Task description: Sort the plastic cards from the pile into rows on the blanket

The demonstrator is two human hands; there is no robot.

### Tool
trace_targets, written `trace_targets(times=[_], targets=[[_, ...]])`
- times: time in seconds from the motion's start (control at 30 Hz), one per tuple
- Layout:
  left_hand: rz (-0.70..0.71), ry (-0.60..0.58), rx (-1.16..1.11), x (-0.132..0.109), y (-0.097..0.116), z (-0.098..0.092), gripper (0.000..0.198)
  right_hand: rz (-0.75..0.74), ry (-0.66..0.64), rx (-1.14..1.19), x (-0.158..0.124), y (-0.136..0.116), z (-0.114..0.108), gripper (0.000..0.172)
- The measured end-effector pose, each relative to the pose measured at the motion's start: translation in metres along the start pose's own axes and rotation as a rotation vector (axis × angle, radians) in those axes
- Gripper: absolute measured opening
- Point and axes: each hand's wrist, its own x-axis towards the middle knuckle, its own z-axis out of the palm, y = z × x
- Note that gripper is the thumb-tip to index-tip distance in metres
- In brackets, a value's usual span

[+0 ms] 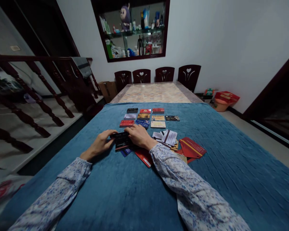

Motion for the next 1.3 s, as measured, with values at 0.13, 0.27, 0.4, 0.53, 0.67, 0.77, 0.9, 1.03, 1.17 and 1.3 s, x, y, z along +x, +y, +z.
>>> trace_targets(times=[0.13,0.27,0.4,0.53,0.67,0.77,0.9,1.03,1.17,1.3], targets=[[-0.023,-0.071,0.042,0.000,0.001,0.000,0.040,0.038,-0.058,-0.003,-0.001,-0.005,-0.001,0.041],[-0.058,-0.112,0.051,0.000,0.007,0.000,0.046,0.053,-0.077,0.006,0.000,-0.007,0.001,0.042],[-0.101,-0.131,-0.002,0.001,0.011,0.002,0.046,0.072,-0.091,0.025,0.001,-0.007,0.005,0.046],[-0.149,-0.111,-0.035,0.000,0.009,0.005,0.047,0.071,-0.065,0.030,0.000,-0.005,0.012,0.049],[-0.178,-0.101,-0.040,-0.001,0.005,0.007,0.048,0.067,-0.027,0.018,0.000,-0.002,0.019,0.050],[-0.181,-0.094,-0.043,-0.001,0.001,0.008,0.051,0.059,-0.032,0.029,0.000,0.001,0.022,0.053],[-0.152,-0.090,-0.059,-0.002,-0.003,0.009,0.054,0.060,-0.031,0.035,-0.001,0.002,0.019,0.055],[-0.126,-0.086,-0.057,-0.003,-0.006,0.010,0.058,0.048,-0.061,0.063,-0.001,0.004,0.013,0.059],[-0.130,-0.088,-0.051,-0.003,-0.007,0.010,0.060,0.056,-0.071,0.093,-0.001,0.005,0.010,0.059],[-0.138,-0.077,-0.076,-0.003,-0.008,0.009,0.060,0.077,-0.072,0.098,0.000,0.007,0.011,0.058]])
